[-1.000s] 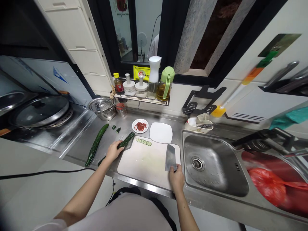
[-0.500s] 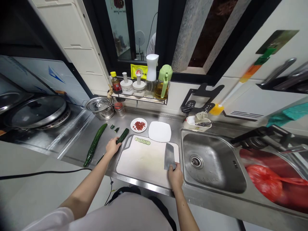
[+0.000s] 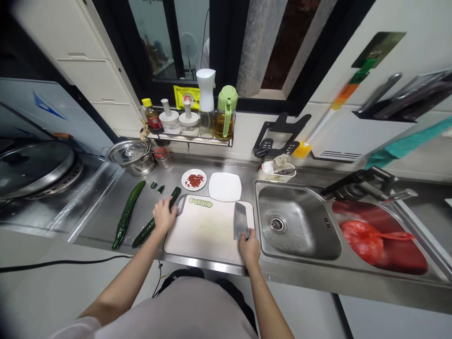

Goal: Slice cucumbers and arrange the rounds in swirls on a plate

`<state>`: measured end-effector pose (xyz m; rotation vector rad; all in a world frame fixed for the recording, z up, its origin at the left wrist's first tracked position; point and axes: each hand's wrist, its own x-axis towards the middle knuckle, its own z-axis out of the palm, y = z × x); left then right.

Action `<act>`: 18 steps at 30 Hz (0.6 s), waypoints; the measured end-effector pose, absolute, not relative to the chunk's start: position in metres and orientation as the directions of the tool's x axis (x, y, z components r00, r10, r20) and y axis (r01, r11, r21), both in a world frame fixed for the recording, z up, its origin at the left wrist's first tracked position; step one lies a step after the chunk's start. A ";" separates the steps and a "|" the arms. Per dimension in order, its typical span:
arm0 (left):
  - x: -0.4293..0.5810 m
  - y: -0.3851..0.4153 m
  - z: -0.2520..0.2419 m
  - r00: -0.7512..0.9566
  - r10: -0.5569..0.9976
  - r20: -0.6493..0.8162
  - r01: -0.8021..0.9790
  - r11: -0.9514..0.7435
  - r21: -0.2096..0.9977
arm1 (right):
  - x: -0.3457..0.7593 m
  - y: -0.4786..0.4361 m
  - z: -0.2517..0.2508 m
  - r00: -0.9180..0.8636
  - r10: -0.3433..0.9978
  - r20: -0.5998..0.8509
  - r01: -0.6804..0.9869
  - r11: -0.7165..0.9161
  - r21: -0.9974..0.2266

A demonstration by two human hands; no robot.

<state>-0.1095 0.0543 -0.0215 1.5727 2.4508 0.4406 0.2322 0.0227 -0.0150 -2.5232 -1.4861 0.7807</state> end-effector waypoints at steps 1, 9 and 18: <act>-0.098 0.056 -0.022 -0.323 0.946 -0.012 0.869 0.302 0.392 | 0.233 0.023 -0.016 0.387 0.844 -0.372 0.785 -0.513 -0.348; -0.018 0.092 -0.024 0.085 0.992 -0.089 0.856 -0.027 0.516 | 0.234 0.020 -0.021 0.388 0.849 -0.358 0.778 -0.510 -0.367; 0.001 0.115 -0.032 0.141 0.979 -0.144 0.938 -0.086 0.335 | 0.235 0.019 -0.016 0.373 0.853 -0.364 0.790 -0.498 -0.358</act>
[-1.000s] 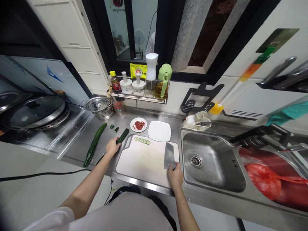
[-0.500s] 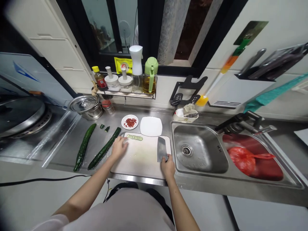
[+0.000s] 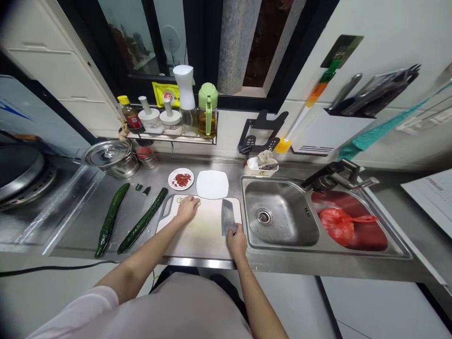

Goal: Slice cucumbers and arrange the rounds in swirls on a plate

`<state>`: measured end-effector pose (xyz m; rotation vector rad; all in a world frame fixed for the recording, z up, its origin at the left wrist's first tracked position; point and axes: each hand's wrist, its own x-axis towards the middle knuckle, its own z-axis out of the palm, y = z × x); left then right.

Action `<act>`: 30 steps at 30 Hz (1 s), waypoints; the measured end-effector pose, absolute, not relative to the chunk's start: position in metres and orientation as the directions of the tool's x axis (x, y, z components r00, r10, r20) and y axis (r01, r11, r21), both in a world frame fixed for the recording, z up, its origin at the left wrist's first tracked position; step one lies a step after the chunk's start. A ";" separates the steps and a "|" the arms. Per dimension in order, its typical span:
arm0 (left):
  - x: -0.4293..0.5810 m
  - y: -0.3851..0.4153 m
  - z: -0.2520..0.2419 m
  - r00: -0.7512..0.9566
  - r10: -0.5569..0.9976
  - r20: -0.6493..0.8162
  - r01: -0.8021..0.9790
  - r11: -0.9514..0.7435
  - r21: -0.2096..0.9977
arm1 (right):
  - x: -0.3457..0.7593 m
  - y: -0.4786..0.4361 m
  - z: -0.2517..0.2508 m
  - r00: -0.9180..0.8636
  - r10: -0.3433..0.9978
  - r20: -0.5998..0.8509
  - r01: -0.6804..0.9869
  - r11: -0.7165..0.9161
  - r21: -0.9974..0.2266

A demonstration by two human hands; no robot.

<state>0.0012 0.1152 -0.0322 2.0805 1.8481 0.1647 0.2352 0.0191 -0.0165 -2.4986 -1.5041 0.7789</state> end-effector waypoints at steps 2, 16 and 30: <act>0.001 0.114 -0.032 0.140 0.984 -0.107 0.932 -0.095 0.350 | 0.235 0.019 -0.015 0.364 0.856 -0.366 0.793 -0.492 -0.360; -0.016 0.052 -0.038 -0.018 0.953 -0.302 0.687 0.231 0.689 | 0.235 0.021 -0.023 0.368 0.856 -0.362 0.788 -0.494 -0.368; -0.033 0.028 -0.076 0.006 0.994 0.105 0.598 -0.088 0.796 | 0.236 0.022 -0.028 0.335 0.874 -0.353 0.840 -0.447 -0.308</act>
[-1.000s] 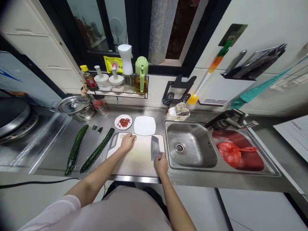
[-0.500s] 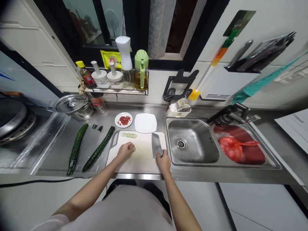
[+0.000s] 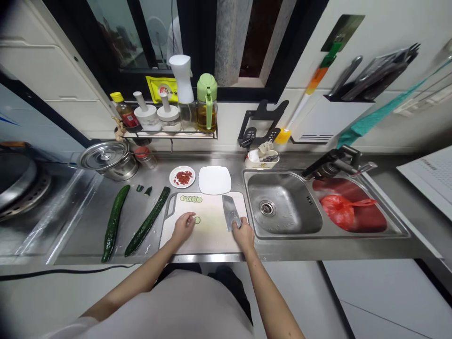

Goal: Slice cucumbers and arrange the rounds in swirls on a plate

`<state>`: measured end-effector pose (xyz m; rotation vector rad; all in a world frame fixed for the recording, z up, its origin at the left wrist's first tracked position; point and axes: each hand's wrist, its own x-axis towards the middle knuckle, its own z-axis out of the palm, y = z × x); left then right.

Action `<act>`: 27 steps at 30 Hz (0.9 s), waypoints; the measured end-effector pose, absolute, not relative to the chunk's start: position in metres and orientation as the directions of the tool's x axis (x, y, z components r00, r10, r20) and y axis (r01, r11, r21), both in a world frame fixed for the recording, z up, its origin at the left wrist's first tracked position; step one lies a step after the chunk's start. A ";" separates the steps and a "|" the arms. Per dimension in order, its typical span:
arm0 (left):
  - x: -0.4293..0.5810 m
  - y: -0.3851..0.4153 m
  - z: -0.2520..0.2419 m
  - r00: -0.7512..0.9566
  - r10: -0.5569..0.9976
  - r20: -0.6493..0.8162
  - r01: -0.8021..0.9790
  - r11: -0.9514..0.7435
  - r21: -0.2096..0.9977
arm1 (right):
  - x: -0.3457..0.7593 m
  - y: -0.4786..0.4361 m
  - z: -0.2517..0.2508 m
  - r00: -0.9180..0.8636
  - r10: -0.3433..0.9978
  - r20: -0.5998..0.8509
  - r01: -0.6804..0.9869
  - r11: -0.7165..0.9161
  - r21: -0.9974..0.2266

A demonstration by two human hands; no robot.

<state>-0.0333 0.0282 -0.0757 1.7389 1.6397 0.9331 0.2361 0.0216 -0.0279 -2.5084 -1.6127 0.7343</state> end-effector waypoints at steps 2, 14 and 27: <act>-0.032 0.026 -0.079 0.007 0.988 0.152 0.622 -0.123 0.774 | 0.238 0.021 -0.030 0.321 0.878 -0.356 0.845 -0.435 -0.311; -0.030 0.020 -0.078 0.069 0.984 0.166 0.742 -0.161 0.651 | 0.255 0.034 -0.017 0.009 0.892 -0.452 0.886 -0.217 -0.411; -0.033 0.024 -0.079 -0.017 0.992 0.127 0.659 -0.084 0.747 | 0.199 -0.011 0.041 -0.235 0.851 -0.471 0.972 0.215 -0.097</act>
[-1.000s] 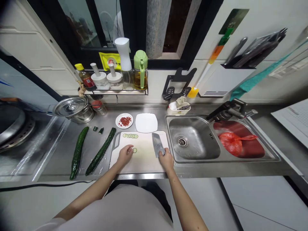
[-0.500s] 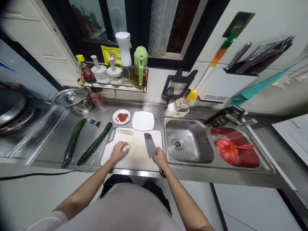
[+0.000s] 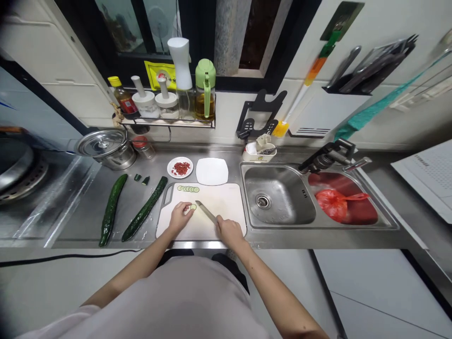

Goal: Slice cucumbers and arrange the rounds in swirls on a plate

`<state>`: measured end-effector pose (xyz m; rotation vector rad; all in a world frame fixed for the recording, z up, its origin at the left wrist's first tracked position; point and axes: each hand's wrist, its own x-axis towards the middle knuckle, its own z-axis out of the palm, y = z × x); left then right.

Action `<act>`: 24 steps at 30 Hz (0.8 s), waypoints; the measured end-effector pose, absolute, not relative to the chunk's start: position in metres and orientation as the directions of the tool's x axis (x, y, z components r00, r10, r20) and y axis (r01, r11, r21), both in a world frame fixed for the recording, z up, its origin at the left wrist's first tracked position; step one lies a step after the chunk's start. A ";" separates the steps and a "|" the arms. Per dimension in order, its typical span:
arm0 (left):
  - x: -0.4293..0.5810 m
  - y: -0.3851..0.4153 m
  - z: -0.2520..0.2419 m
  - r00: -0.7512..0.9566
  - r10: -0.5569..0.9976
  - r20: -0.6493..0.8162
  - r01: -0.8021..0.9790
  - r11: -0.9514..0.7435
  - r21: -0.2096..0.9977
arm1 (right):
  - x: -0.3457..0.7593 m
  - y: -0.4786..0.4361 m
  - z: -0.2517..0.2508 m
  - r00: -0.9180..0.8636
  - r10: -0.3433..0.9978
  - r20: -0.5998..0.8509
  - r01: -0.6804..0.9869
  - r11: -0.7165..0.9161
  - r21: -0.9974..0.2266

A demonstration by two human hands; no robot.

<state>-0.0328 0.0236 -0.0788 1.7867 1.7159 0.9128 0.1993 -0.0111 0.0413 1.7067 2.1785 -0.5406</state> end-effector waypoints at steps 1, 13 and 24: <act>-0.033 0.024 -0.080 -0.023 0.992 0.127 0.650 -0.082 0.755 | 0.199 -0.012 0.043 -0.253 0.843 -0.475 0.967 0.242 -0.086; -0.032 0.023 -0.082 -0.025 0.990 0.135 0.669 -0.084 0.738 | 0.188 -0.012 0.032 -0.314 0.813 -0.491 0.944 0.322 -0.071; -0.032 0.023 -0.079 -0.013 0.992 0.129 0.686 -0.085 0.722 | 0.176 -0.016 0.032 -0.290 0.779 -0.556 0.952 0.294 -0.085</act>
